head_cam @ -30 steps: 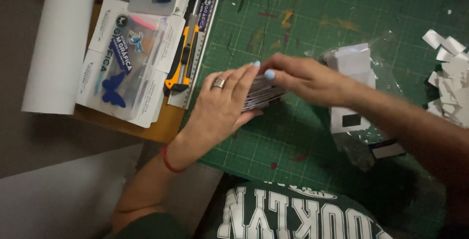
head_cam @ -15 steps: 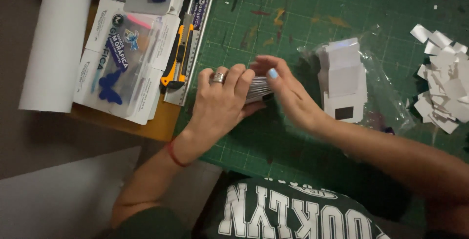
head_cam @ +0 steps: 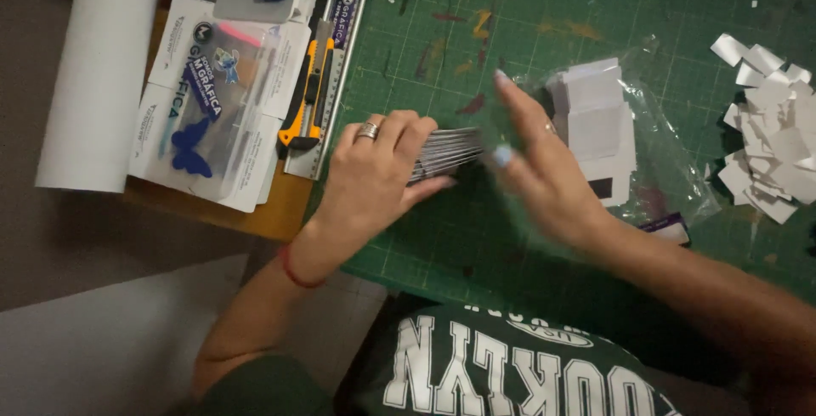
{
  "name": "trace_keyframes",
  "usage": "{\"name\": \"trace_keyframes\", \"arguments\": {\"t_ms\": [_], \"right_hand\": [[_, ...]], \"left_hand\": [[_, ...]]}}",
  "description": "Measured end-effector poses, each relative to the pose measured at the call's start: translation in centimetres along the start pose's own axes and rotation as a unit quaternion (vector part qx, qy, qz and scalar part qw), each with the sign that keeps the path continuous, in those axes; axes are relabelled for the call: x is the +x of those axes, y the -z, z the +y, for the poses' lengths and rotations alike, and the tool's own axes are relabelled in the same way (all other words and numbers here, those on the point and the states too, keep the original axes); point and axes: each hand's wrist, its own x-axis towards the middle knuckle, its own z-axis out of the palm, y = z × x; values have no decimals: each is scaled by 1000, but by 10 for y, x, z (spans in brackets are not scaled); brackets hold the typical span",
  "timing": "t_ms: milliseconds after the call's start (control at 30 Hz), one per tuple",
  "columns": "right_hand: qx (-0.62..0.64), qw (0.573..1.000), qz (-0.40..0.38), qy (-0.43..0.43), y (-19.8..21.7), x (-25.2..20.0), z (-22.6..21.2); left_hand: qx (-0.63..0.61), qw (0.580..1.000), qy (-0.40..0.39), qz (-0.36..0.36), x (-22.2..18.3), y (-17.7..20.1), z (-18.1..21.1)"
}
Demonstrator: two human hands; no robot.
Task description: Packing small white cards into plastic bags and using scissors to cut materials at a workstation.
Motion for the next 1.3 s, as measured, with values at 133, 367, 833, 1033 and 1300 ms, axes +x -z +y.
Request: {"name": "trace_keyframes", "arguments": {"t_ms": [133,367,833,1033,1300], "right_hand": [[172,980,12,-104,-21,-10,-10],[200,970,-12,-135,-42,-7,-6],[5,991,-28,-127,-36,-11,3],[-61,995,-49,-67,-33,-8,5],[-68,993,-72,-67,-27,-6,-2]], "left_hand": [[11,1000,1,11,-4,-5,-3],[40,999,14,30,-7,-16,-6],[74,996,-46,-3,-14,2,-5],[22,990,-52,-127,-12,31,-13],[-66,983,9,-173,-18,32,-41]]}}
